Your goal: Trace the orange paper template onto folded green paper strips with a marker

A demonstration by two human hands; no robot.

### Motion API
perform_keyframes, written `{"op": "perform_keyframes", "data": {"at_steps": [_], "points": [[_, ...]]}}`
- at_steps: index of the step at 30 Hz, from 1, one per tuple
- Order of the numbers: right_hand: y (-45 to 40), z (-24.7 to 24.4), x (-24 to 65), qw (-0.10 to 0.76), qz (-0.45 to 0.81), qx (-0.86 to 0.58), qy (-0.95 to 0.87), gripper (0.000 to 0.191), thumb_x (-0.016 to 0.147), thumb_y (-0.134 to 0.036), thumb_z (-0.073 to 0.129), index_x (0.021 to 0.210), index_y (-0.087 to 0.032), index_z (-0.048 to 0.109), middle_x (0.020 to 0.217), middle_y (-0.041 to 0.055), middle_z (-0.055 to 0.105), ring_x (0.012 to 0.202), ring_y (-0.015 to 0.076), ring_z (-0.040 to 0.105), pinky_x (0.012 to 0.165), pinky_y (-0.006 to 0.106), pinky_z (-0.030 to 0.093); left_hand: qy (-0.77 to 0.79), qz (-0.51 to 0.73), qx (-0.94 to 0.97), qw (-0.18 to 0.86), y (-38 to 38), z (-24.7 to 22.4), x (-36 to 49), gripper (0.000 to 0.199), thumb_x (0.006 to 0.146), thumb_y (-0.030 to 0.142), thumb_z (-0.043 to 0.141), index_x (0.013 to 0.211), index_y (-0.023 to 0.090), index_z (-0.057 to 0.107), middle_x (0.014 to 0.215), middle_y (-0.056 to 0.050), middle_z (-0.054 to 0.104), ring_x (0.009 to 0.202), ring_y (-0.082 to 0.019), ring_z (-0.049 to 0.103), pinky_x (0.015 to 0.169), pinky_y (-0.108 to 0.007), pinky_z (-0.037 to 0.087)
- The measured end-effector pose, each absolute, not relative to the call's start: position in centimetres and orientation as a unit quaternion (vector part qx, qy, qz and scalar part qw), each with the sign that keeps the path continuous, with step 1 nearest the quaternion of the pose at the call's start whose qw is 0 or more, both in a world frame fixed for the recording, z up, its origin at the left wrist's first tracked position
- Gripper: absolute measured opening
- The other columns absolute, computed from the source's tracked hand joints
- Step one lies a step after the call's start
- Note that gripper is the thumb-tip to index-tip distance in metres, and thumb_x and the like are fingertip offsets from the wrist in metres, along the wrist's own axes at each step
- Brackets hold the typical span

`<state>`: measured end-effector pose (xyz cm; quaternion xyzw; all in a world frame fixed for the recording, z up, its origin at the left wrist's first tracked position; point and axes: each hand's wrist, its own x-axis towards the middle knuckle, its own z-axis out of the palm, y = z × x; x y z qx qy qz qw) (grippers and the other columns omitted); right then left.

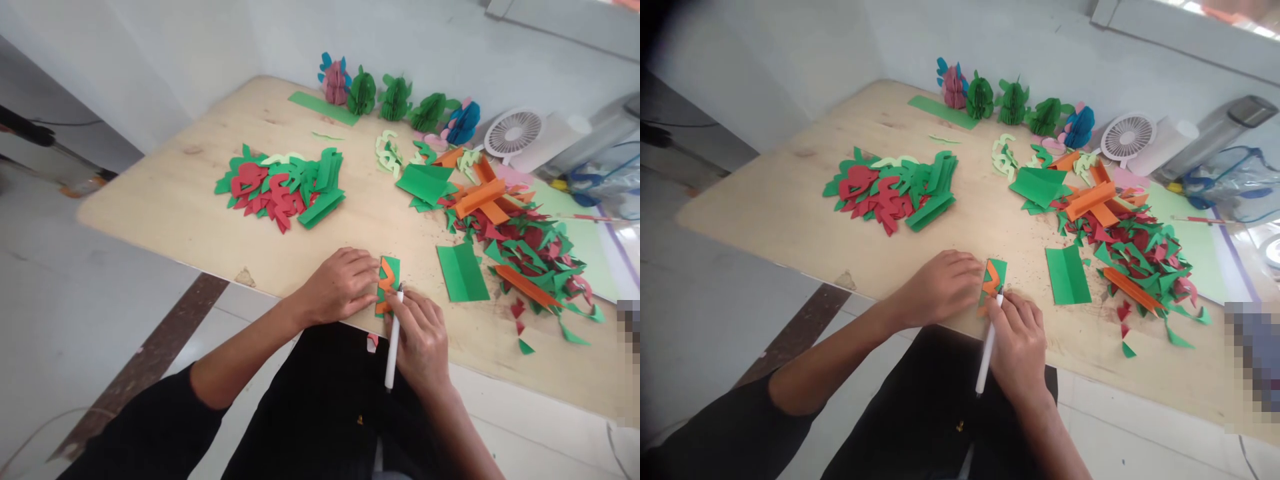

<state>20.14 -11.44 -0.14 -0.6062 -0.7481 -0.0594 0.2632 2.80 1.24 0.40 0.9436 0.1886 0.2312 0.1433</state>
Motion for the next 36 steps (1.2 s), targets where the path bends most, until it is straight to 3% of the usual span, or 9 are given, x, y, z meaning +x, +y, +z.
{"op": "perform_keyframes", "data": {"at_steps": [6, 14, 36], "points": [[-11.49, -0.32, 20.2, 0.266, -0.059, -0.603, -0.75, 0.037, 0.086, -0.005, 0.049, 0.119, -0.017, 0.061, 0.102, 0.0082, 0.072, 0.108, 0.0253, 0.062, 0.092, 0.041, 0.046, 0.188, 0.21, 0.948, 0.146, 1.05, 0.64, 2.71, 0.023, 0.094, 0.031, 0.051, 0.106, 0.018, 0.065, 0.126, -0.01, 0.063, 0.12, -0.026, 0.054, 0.104, -0.043, 0.041], [-11.48, -0.1, 20.09, 0.27, -0.054, -0.599, -0.752, 0.04, 0.086, -0.004, 0.048, 0.121, -0.018, 0.06, 0.102, 0.0081, 0.071, 0.108, 0.0254, 0.061, 0.091, 0.041, 0.046, 0.177, 0.193, 0.955, 0.139, 1.0, 0.23, 2.93, 0.033, 0.093, 0.033, 0.052, 0.119, 0.016, 0.06, 0.139, -0.013, 0.055, 0.127, -0.029, 0.049, 0.106, -0.047, 0.039], [-11.49, -0.39, 20.22, 0.278, -0.048, -0.591, -0.756, 0.043, 0.085, -0.002, 0.051, 0.124, -0.016, 0.059, 0.102, 0.0083, 0.07, 0.107, 0.0262, 0.059, 0.091, 0.043, 0.046, 0.196, 0.201, 0.949, 0.142, 0.62, 0.17, 3.33, 0.032, 0.094, 0.033, 0.044, 0.115, 0.014, 0.06, 0.132, -0.012, 0.059, 0.124, -0.029, 0.048, 0.107, -0.048, 0.036]]}}
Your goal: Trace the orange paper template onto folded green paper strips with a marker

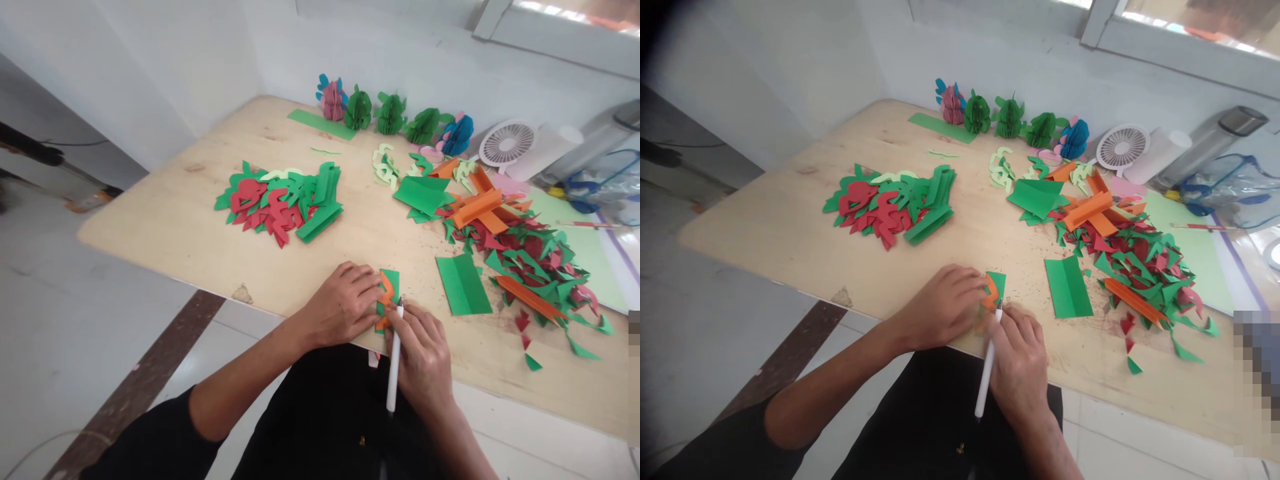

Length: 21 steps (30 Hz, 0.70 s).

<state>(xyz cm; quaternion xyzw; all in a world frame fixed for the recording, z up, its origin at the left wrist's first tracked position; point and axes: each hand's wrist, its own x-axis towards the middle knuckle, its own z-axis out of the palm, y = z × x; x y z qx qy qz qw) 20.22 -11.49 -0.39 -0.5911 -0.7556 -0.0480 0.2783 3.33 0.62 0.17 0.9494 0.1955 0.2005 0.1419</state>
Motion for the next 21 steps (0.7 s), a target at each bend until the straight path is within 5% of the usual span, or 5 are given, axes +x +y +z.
{"op": "perform_keyframes", "data": {"at_steps": [21], "points": [[-11.4, -0.2, 20.1, 0.267, -0.054, -0.601, -0.751, 0.037, 0.089, -0.005, 0.048, 0.122, -0.018, 0.06, 0.102, 0.0084, 0.071, 0.107, 0.0256, 0.061, 0.092, 0.042, 0.047, 0.241, 0.195, 0.938, 0.154, -0.7, 0.7, 4.0, 0.03, 0.094, 0.033, 0.047, 0.113, 0.013, 0.06, 0.128, -0.013, 0.06, 0.124, -0.029, 0.048, 0.108, -0.047, 0.036]]}}
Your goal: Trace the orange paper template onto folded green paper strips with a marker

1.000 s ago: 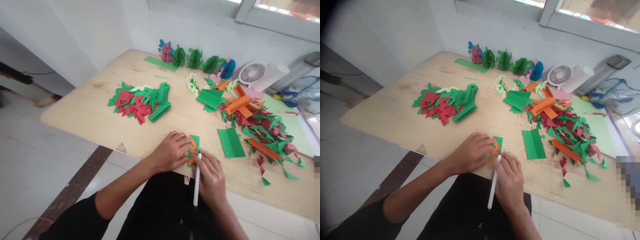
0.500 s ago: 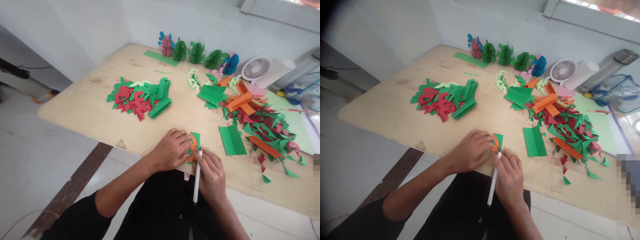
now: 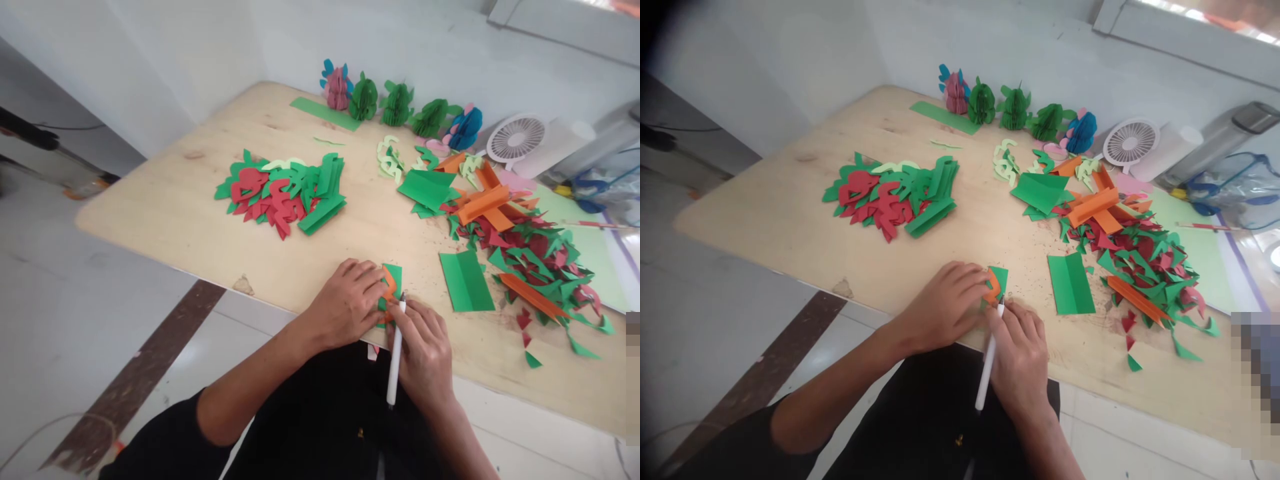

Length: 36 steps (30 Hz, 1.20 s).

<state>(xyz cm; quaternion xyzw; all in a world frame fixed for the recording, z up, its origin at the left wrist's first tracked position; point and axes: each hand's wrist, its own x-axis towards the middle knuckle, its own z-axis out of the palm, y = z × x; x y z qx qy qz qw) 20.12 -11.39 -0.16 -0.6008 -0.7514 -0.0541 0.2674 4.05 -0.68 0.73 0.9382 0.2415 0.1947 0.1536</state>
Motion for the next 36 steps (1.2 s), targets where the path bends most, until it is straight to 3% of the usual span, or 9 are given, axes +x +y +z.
{"op": "perform_keyframes", "data": {"at_steps": [11, 19, 26, 36], "points": [[-11.4, 0.0, 20.1, 0.273, -0.04, -0.599, -0.752, 0.034, 0.09, -0.007, 0.049, 0.121, -0.017, 0.059, 0.103, 0.0085, 0.071, 0.108, 0.0252, 0.061, 0.092, 0.042, 0.047, 0.26, 0.203, 0.931, 0.155, -1.2, 0.1, 4.0, 0.035, 0.095, 0.037, 0.047, 0.119, 0.014, 0.057, 0.134, -0.013, 0.057, 0.13, -0.029, 0.045, 0.114, -0.05, 0.03], [-10.2, 1.0, 20.1, 0.285, -0.01, -0.651, -0.704, 0.03, 0.094, -0.02, 0.05, 0.123, -0.019, 0.058, 0.104, 0.0107, 0.07, 0.099, 0.024, 0.065, 0.084, 0.04, 0.051, 0.257, 0.2, 0.932, 0.16, -1.2, 0.1, 3.9, 0.036, 0.094, 0.036, 0.049, 0.12, 0.012, 0.056, 0.137, -0.015, 0.054, 0.131, -0.031, 0.044, 0.114, -0.054, 0.03], [-8.4, 0.6, 19.7, 0.285, -0.028, -0.655, -0.699, 0.032, 0.092, -0.013, 0.046, 0.121, -0.016, 0.059, 0.101, 0.0123, 0.069, 0.095, 0.0249, 0.063, 0.079, 0.039, 0.051, 0.255, 0.197, 0.933, 0.161, -1.1, 0.3, 3.9, 0.036, 0.095, 0.034, 0.048, 0.121, 0.012, 0.055, 0.135, -0.015, 0.054, 0.13, -0.031, 0.043, 0.113, -0.053, 0.031], [-8.1, 0.3, 19.4, 0.298, -0.022, -0.674, -0.676, 0.029, 0.093, -0.016, 0.048, 0.12, -0.019, 0.06, 0.099, 0.0108, 0.069, 0.094, 0.0251, 0.062, 0.079, 0.041, 0.05, 0.254, 0.215, 0.93, 0.157, -1.1, 0.2, 3.8, 0.037, 0.094, 0.032, 0.047, 0.123, 0.011, 0.053, 0.13, -0.017, 0.055, 0.127, -0.03, 0.045, 0.113, -0.053, 0.032]]}}
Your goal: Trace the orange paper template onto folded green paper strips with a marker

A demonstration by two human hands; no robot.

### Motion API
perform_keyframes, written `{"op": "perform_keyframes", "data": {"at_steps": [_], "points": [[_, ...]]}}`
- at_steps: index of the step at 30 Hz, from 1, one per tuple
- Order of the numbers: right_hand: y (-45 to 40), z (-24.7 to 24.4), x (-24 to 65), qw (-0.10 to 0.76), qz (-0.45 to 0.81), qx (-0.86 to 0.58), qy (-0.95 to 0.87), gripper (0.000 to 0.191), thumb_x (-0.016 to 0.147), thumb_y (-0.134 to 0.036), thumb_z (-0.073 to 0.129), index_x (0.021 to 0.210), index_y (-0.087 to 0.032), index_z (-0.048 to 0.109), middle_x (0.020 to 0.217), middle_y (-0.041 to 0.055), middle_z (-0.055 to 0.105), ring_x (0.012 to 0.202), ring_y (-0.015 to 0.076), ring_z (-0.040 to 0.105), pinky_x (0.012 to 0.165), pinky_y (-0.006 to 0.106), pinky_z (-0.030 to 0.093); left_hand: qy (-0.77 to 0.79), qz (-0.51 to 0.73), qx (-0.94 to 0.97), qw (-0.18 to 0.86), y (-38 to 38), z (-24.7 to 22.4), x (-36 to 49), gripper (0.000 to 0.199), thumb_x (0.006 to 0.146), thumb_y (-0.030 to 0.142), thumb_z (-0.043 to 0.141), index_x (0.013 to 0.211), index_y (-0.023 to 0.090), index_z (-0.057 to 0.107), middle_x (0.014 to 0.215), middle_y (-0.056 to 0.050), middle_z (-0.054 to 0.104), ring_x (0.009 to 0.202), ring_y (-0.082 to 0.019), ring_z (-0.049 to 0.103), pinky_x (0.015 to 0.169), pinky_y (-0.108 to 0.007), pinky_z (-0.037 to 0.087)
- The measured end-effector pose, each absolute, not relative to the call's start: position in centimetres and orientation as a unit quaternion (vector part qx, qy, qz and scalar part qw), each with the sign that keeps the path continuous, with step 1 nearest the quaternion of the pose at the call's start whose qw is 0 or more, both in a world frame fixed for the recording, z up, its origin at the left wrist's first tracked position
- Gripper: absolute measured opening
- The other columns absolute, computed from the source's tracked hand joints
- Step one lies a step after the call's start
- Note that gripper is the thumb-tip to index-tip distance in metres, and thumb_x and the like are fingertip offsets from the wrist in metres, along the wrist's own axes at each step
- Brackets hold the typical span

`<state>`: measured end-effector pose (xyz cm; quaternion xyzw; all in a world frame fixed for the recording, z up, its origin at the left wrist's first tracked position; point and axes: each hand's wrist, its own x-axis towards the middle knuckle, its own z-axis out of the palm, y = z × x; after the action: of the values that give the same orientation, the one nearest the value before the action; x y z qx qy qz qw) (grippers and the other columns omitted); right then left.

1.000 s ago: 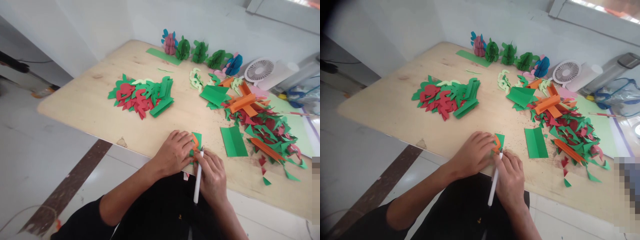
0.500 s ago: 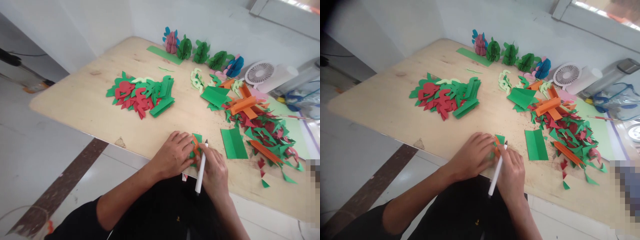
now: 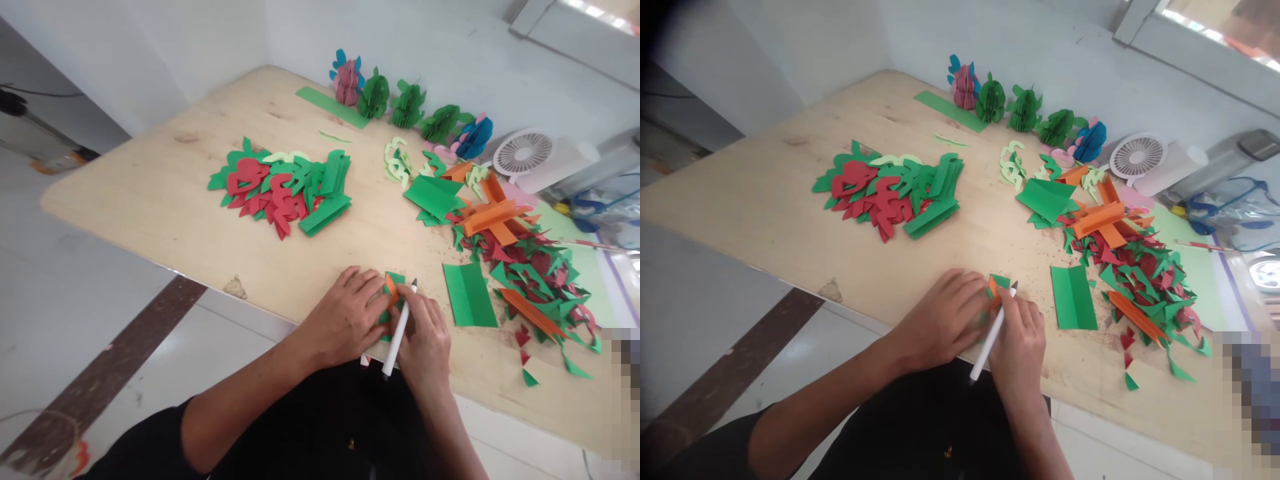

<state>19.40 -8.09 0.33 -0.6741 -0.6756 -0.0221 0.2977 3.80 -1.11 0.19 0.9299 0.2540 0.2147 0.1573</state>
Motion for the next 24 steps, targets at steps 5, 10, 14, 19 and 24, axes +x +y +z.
{"op": "perform_keyframes", "data": {"at_steps": [5, 10, 14, 19, 24], "points": [[-7.95, 0.2, 19.42, 0.296, -0.015, -0.681, -0.67, 0.03, 0.093, -0.017, 0.048, 0.119, -0.019, 0.061, 0.099, 0.0109, 0.069, 0.095, 0.0258, 0.062, 0.079, 0.042, 0.051, 0.252, 0.212, 0.93, 0.161, -1.09, 0.23, 3.81, 0.038, 0.094, 0.032, 0.047, 0.125, 0.01, 0.052, 0.13, -0.017, 0.055, 0.127, -0.031, 0.045, 0.113, -0.053, 0.032], [-7.78, 0.13, 19.4, 0.298, -0.022, -0.673, -0.677, 0.033, 0.093, -0.015, 0.047, 0.122, -0.021, 0.06, 0.099, 0.0104, 0.069, 0.095, 0.0256, 0.062, 0.08, 0.042, 0.051, 0.249, 0.223, 0.928, 0.164, -1.05, 0.3, 3.86, 0.038, 0.093, 0.031, 0.047, 0.125, 0.01, 0.053, 0.128, -0.017, 0.056, 0.126, -0.03, 0.047, 0.111, -0.053, 0.034], [-7.66, 0.16, 19.32, 0.299, -0.03, -0.671, -0.678, 0.03, 0.093, -0.016, 0.049, 0.121, -0.021, 0.06, 0.098, 0.0095, 0.068, 0.093, 0.0248, 0.062, 0.08, 0.041, 0.051, 0.249, 0.227, 0.928, 0.162, -1.04, 0.3, 3.82, 0.039, 0.093, 0.031, 0.048, 0.124, 0.009, 0.053, 0.128, -0.017, 0.056, 0.126, -0.03, 0.047, 0.112, -0.052, 0.034], [-7.61, 0.11, 19.34, 0.301, -0.024, -0.673, -0.676, 0.029, 0.093, -0.015, 0.05, 0.119, -0.02, 0.061, 0.098, 0.0102, 0.069, 0.095, 0.0249, 0.062, 0.08, 0.04, 0.051, 0.248, 0.225, 0.929, 0.159, -1.06, 0.21, 3.78, 0.04, 0.093, 0.032, 0.049, 0.126, 0.009, 0.052, 0.129, -0.017, 0.056, 0.126, -0.03, 0.047, 0.112, -0.052, 0.034], [-7.54, -0.04, 19.38, 0.308, -0.03, -0.672, -0.673, 0.029, 0.093, -0.016, 0.048, 0.117, -0.02, 0.063, 0.097, 0.0101, 0.07, 0.094, 0.025, 0.063, 0.079, 0.041, 0.051, 0.249, 0.232, 0.927, 0.158, -1.07, 0.17, 3.82, 0.041, 0.091, 0.031, 0.051, 0.126, 0.01, 0.052, 0.128, -0.017, 0.057, 0.125, -0.03, 0.048, 0.112, -0.053, 0.034]]}}
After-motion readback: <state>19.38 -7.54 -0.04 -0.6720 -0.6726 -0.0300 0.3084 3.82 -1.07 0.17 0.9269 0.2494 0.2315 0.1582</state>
